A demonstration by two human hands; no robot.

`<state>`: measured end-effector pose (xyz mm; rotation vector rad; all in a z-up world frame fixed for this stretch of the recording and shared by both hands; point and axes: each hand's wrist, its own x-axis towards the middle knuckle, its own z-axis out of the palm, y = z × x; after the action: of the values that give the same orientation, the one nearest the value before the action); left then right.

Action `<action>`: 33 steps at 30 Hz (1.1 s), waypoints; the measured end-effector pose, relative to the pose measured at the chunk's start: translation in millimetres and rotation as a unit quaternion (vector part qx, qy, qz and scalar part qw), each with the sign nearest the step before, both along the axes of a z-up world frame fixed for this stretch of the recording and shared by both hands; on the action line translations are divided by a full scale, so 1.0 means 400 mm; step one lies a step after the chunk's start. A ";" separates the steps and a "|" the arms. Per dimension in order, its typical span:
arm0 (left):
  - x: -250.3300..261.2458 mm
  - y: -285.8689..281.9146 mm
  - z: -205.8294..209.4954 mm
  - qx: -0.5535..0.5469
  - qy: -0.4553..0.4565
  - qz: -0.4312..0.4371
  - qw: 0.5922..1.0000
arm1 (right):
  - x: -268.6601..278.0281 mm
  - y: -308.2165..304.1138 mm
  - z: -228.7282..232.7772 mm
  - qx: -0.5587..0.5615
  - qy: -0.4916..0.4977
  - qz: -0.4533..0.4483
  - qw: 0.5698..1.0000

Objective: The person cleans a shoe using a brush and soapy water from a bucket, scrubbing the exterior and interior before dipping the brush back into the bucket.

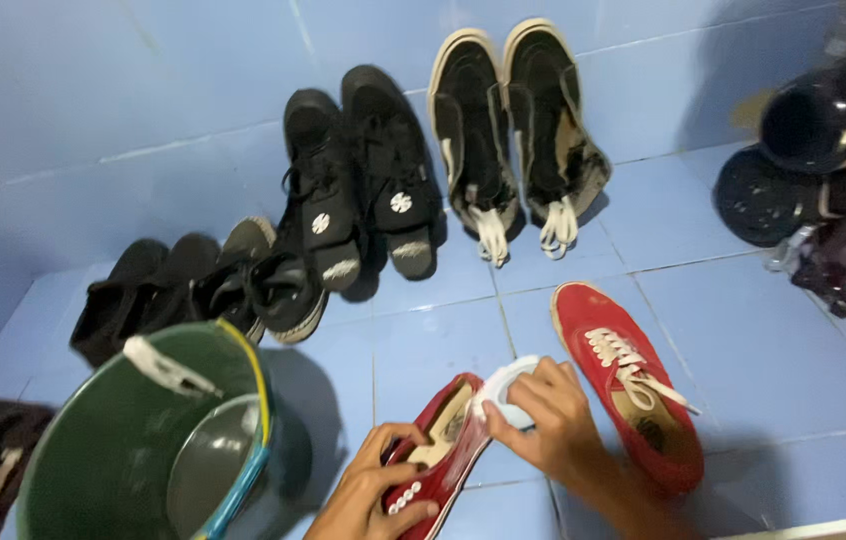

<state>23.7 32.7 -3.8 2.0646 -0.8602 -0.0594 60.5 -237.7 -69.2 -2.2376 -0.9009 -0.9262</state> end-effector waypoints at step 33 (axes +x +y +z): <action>0.000 -0.004 -0.014 0.015 0.007 -0.007 1.000 | -0.074 0.067 0.122 0.088 0.051 -0.003 0.995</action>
<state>23.9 31.3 -9.5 2.0846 -0.8693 -0.0956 31.0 -210.9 -20.6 -2.1178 -0.7375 -0.8508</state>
